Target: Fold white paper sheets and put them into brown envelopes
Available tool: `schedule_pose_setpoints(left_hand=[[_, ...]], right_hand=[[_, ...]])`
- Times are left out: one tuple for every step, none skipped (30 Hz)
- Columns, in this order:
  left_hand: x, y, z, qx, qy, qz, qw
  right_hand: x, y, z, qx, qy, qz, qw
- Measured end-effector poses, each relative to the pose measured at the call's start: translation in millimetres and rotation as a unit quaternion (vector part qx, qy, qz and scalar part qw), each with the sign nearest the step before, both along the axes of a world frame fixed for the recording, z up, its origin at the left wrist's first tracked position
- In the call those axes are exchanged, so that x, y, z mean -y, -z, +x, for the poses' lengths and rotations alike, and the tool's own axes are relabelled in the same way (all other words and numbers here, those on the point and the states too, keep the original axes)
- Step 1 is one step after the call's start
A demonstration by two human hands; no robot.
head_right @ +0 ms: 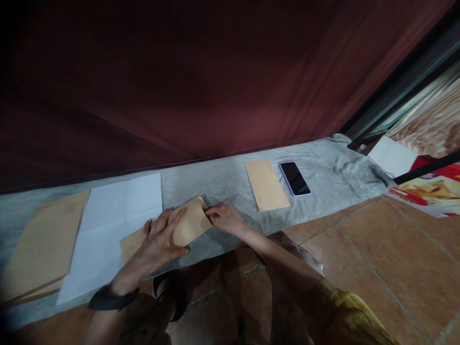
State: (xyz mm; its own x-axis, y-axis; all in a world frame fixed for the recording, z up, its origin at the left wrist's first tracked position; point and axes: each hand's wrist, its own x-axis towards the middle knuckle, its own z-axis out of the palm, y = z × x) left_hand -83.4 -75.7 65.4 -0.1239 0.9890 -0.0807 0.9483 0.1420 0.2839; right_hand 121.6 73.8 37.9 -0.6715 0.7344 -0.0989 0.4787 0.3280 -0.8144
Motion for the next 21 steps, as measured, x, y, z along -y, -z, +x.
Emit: schedule_pose_setpoints(left_hand=[[0, 1.0, -1, 0.001, 0.001, 0.004, 1.000], [0, 1.7, -1, 0.003, 0.002, 0.007, 1.000], [1, 2.0, -2, 0.005, 0.003, 0.009, 1.000], [1, 1.9, -2, 0.007, 0.005, 0.010, 1.000], [1, 1.4, -2, 0.008, 0.008, 0.011, 1.000], [1, 0.7, -1, 0.009, 0.013, 0.012, 1.000], [2, -0.2, -1, 0.009, 0.021, 0.012, 1.000], [2, -1.1, 0, 0.008, 0.032, 0.014, 0.999], [2, -2.0, 1, 0.007, 0.045, 0.017, 0.999], [3, -2.8, 3, 0.005, 0.059, 0.021, 0.998], [3, -3.8, 4, 0.001, 0.072, 0.025, 0.997], [3, -4.9, 6, -0.003, 0.083, 0.030, 0.996], [4, -6.1, 7, -0.009, 0.092, 0.036, 0.995], [4, -7.5, 9, -0.016, 0.100, 0.042, 0.994], [4, -9.1, 10, -0.022, 0.108, 0.049, 0.993], [4, -10.7, 11, -0.028, 0.114, 0.056, 0.992], [4, -12.3, 12, -0.033, 0.120, 0.062, 0.990], [4, -13.9, 13, -0.037, 0.125, 0.066, 0.989], [4, -15.4, 14, -0.039, 0.128, 0.071, 0.988], [4, -17.0, 14, -0.041, 0.130, 0.074, 0.988], [4, -18.5, 13, -0.041, 0.131, 0.077, 0.987]], right_hand=[[0, -0.4, 0, -0.002, 0.000, -0.004, 1.000], [0, -1.0, 0, -0.006, -0.001, -0.010, 1.000], [-1, -1.8, 0, -0.010, -0.001, -0.015, 1.000], [-2, -2.7, 0, -0.015, 0.001, -0.019, 1.000], [-3, -3.7, 0, -0.020, 0.005, -0.019, 1.000], [-5, -4.7, 0, -0.027, 0.013, -0.018, 0.999], [-6, -5.7, 0, -0.034, 0.026, -0.015, 0.999], [-8, -6.7, 0, -0.043, 0.043, -0.015, 0.998], [-10, -7.7, 0, -0.056, 0.059, -0.024, 0.996], [-11, -8.9, 0, -0.071, 0.072, -0.046, 0.994], [-12, -10.3, 0, -0.087, 0.079, -0.082, 0.990], [-13, -11.8, 0, -0.104, 0.079, -0.128, 0.983], [-13, -13.6, 1, -0.120, 0.074, -0.177, 0.974], [-14, -15.5, 2, -0.132, 0.067, -0.222, 0.964], [-14, -17.5, 3, -0.140, 0.060, -0.259, 0.954], [-14, -19.6, 4, -0.145, 0.055, -0.286, 0.946], [-14, -21.6, 5, -0.148, 0.051, -0.305, 0.939], [-14, -23.7, 6, -0.151, 0.050, -0.322, 0.933], [-15, -25.7, 7, -0.154, 0.049, -0.336, 0.928], [-15, -27.8, 8, -0.159, 0.049, -0.350, 0.922], [-16, -29.8, 9, -0.166, 0.047, -0.362, 0.916]])
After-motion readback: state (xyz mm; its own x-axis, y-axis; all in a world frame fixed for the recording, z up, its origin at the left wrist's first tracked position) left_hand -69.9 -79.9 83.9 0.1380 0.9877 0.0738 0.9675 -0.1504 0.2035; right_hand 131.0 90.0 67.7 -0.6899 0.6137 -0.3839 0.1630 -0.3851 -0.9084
